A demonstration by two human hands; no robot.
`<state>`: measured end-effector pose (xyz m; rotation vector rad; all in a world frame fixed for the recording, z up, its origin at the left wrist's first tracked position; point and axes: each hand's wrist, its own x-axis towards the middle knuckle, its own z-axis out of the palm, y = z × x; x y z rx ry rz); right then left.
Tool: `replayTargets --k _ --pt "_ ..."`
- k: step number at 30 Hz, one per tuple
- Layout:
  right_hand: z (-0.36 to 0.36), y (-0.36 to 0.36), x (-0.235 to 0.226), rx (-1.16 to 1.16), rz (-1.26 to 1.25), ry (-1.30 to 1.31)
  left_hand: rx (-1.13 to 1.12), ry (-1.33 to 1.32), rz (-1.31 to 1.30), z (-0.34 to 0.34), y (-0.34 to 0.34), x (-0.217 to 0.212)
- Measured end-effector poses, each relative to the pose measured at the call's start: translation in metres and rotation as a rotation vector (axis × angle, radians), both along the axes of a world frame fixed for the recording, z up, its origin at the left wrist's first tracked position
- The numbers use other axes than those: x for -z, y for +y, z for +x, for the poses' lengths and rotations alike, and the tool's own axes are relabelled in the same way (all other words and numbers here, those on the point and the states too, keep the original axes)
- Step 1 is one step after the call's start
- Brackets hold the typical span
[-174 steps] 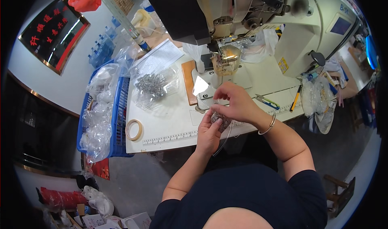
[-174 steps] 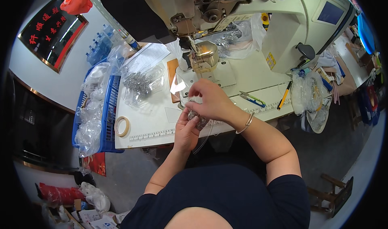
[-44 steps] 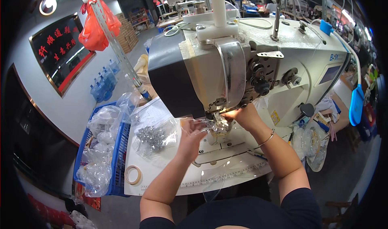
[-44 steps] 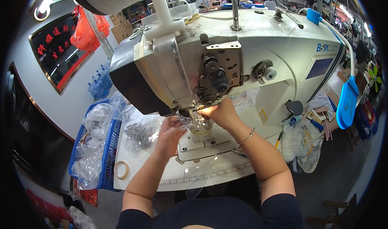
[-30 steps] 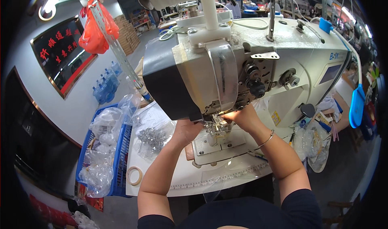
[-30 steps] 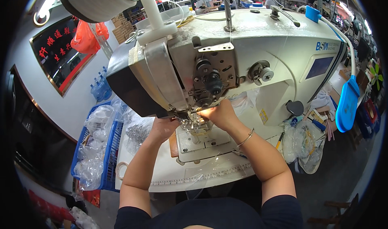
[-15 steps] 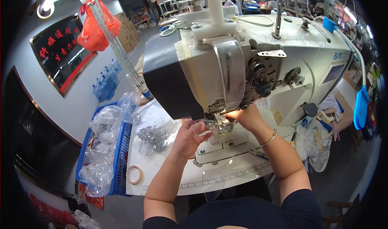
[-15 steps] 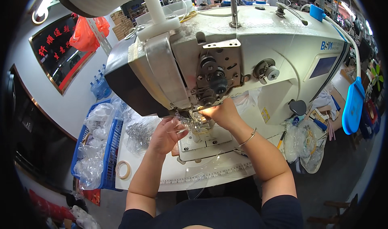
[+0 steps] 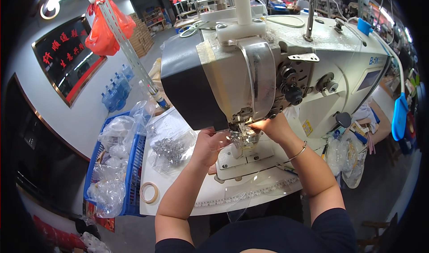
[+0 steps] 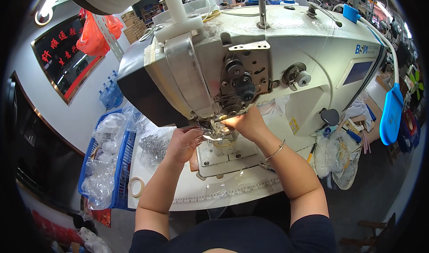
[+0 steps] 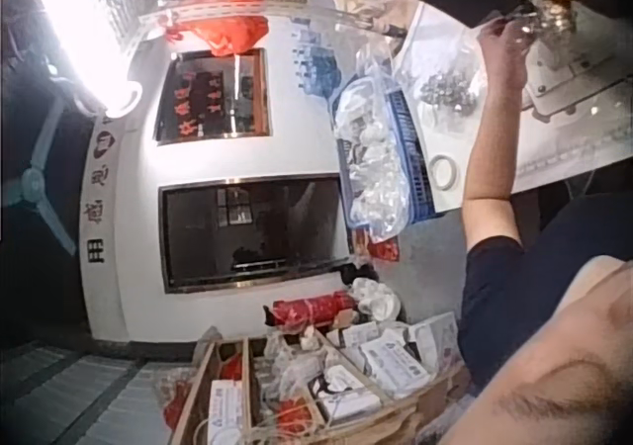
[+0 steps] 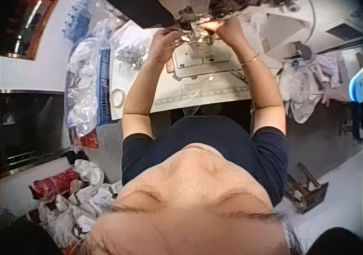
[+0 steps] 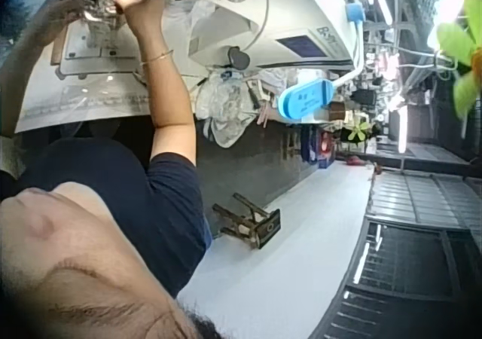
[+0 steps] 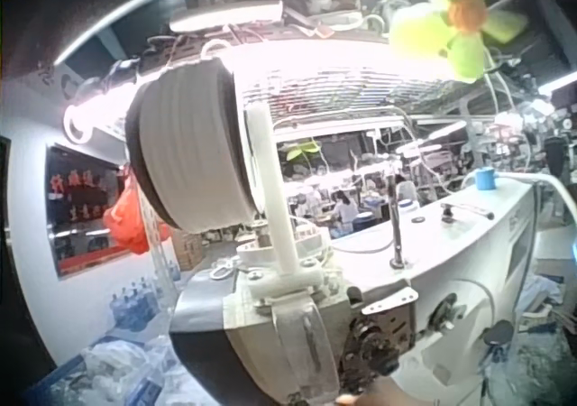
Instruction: The person handles small, silver, star-shaped decorations and places them into a sewing machine. They guide the items under the needle to stitch them, repeating this process for multiple units. The person picks up decorations from a pile on the table and positions them for sewing.
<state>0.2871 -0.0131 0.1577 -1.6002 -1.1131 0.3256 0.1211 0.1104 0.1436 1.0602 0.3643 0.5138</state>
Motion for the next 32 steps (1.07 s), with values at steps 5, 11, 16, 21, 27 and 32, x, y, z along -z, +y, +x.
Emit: replayTargets --k 5,11,16,21,27,32 --pt "-0.002 -0.001 -0.008 -0.024 -0.095 0.102 -0.017 -0.016 0.014 -0.001 -0.005 -0.004" --pt "0.005 0.005 -0.001 0.001 0.075 -0.121 -0.005 -0.024 0.087 0.006 0.013 0.012" --pt "-0.002 0.003 -0.008 0.033 0.029 -0.181 -0.062 -0.036 0.068 0.002 -0.005 0.0" --pt "0.001 0.001 -0.002 -0.037 0.054 -0.04 -0.038 -0.105 0.078 0.0 -0.009 -0.002" --pt "0.016 0.011 0.019 0.07 0.288 -0.339 -0.059 -0.002 0.026 0.007 0.007 0.027" --pt "-0.018 -0.01 0.008 0.031 0.026 -0.136 -0.061 -0.097 0.108 0.0 0.004 0.033"
